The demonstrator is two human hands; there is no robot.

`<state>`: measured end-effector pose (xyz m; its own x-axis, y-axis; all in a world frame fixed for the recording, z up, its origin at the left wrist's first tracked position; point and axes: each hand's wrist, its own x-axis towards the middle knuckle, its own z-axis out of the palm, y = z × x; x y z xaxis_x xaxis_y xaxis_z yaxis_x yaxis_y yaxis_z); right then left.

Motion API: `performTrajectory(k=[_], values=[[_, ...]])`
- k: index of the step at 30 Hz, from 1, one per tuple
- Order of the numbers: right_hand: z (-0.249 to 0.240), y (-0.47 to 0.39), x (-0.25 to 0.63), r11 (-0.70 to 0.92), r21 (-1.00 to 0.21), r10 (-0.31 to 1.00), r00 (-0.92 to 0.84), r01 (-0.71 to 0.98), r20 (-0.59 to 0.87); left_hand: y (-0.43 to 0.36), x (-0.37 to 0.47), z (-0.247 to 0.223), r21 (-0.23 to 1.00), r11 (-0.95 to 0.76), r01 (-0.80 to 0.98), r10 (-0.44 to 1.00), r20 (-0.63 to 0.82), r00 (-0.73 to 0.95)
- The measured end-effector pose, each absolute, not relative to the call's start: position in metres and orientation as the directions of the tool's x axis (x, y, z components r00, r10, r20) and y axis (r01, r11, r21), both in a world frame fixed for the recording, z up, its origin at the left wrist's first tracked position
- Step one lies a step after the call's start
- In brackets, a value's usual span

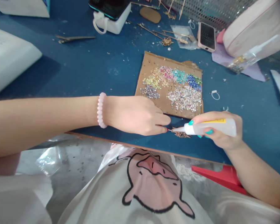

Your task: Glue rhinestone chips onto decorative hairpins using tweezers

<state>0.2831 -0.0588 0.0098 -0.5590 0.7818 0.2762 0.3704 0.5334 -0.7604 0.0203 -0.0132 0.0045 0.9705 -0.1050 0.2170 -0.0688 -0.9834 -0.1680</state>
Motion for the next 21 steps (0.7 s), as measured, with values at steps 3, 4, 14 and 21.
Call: performTrajectory(k=[3,4,14,21], values=[[0.0087,-0.0583,0.2832,0.534,-0.768,0.778,-0.562,0.354,0.281,-0.0131,0.0206,0.0037,-0.147,-0.987,-0.067,-0.095,0.192,0.977],[0.0083,-0.0583,0.2832,0.533,-0.774,0.776,-0.563,0.343,0.284,-0.0131,0.0207,0.0036,-0.133,-0.989,-0.06,-0.084,0.181,0.98],[0.0046,-0.0591,0.2868,0.555,-0.765,0.773,-0.541,0.326,0.33,-0.013,0.019,0.0056,-0.117,-0.991,-0.068,-0.088,0.179,0.98],[0.0093,-0.0609,0.2819,0.526,-0.729,0.821,-0.486,0.438,0.3,-0.012,0.0189,0.0071,-0.177,-0.982,-0.072,-0.115,0.241,0.964]])
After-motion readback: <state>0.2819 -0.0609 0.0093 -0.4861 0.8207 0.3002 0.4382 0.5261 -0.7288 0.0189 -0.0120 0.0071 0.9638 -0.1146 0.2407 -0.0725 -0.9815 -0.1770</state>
